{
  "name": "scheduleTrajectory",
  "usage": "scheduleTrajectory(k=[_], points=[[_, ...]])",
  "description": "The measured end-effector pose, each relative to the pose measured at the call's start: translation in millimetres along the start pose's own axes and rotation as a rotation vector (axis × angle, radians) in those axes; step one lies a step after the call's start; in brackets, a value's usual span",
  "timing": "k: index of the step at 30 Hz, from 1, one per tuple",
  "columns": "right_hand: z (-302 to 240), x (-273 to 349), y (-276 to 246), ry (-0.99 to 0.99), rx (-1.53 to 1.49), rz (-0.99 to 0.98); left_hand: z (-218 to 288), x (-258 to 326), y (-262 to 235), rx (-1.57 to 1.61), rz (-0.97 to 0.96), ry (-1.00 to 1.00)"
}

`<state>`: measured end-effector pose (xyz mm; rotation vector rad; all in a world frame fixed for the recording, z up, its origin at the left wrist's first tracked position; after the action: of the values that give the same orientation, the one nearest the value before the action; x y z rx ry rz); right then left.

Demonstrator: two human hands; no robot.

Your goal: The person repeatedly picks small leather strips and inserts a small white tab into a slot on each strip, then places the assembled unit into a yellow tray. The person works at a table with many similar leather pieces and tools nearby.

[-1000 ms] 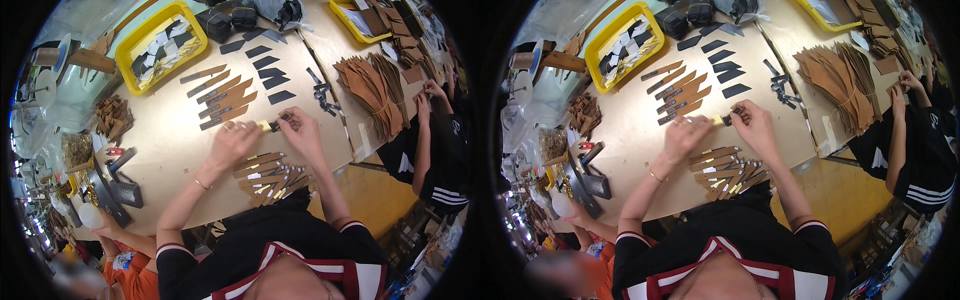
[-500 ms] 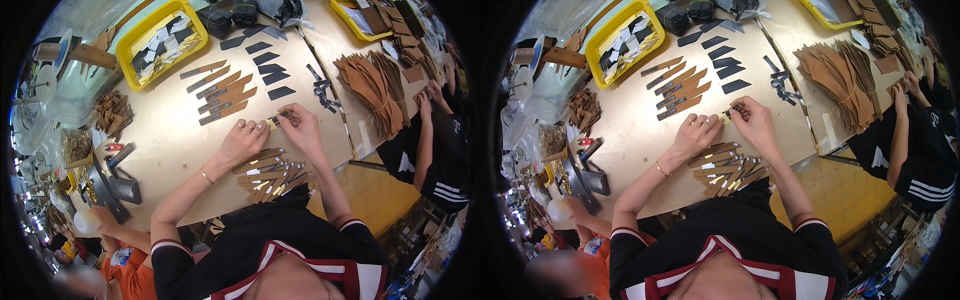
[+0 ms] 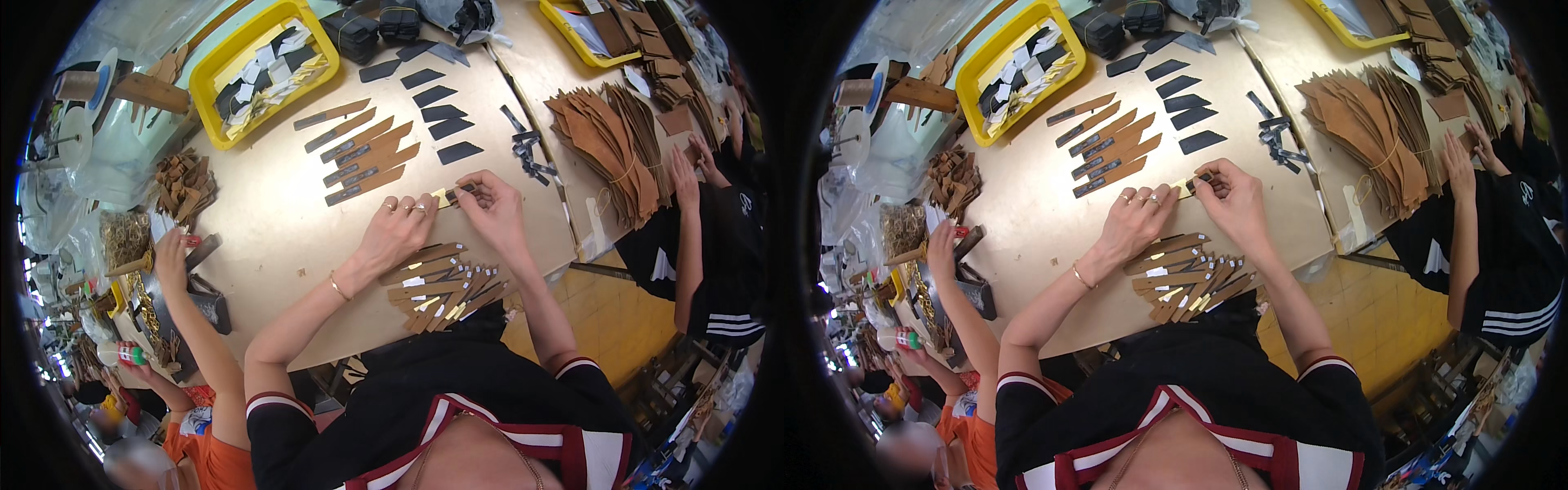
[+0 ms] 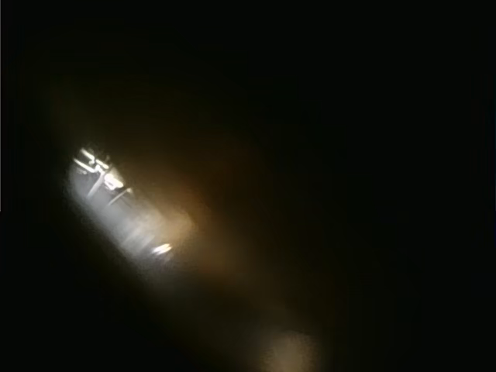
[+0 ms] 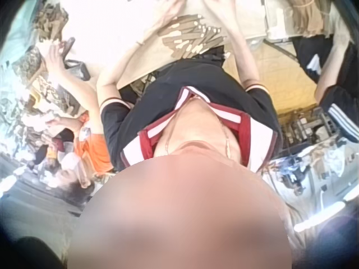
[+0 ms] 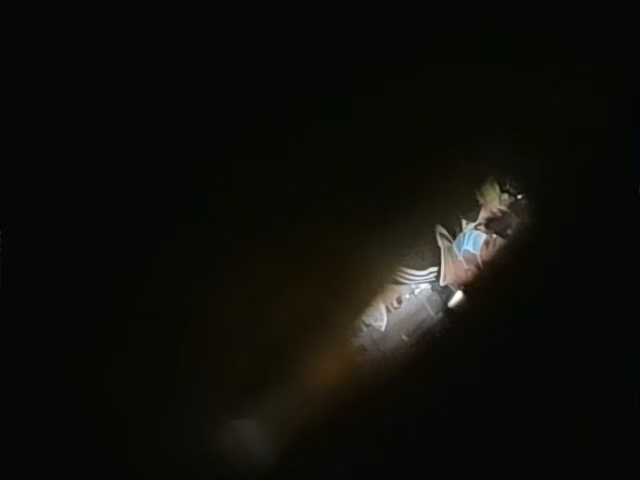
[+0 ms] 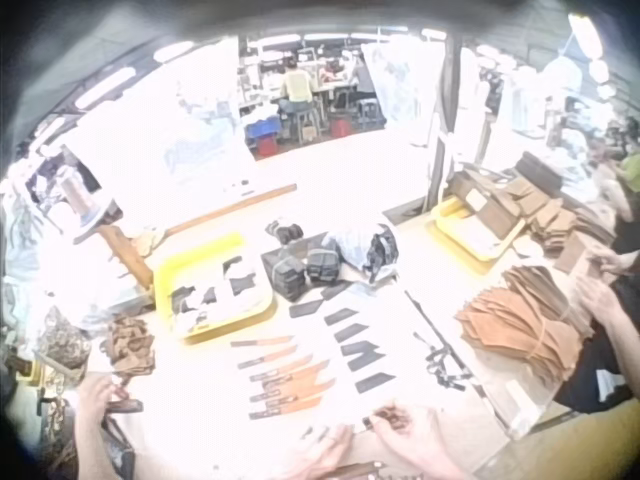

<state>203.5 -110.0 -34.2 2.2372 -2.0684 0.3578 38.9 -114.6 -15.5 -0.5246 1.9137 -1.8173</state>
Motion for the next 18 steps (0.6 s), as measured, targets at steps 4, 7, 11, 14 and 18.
scheduleTrajectory(k=[4, 7, 11, 14, 18], points=[[0, -2, 1, 0.006, -0.025, 0.019, 1, -2, -1, -0.054, 0.003, 0.035], [-4, 1, 3, 0.002, 0.044, -0.033, 1, -4, -4, -0.041, 0.001, 0.038], [-26, 20, 15, -0.216, 0.493, -0.177, -6, -7, -4, 0.156, -0.058, 0.013], [-28, 29, 31, -0.220, 0.727, -0.186, -22, 0, -6, 0.481, -0.007, -0.086], [-34, 33, 51, -0.309, 1.230, -0.109, -56, 33, -14, 0.714, 0.228, -0.393]])
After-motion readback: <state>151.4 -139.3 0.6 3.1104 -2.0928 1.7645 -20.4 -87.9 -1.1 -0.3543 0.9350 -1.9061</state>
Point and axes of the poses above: each hand's wrist, its own x-axis away from the middle knuckle, its own y-axis out of the palm, z = x × y, the point moved 6 cm from there along -x, towards the middle knuckle, and after that the axes turned 13 degrees about -z, right-handed, at the moved point
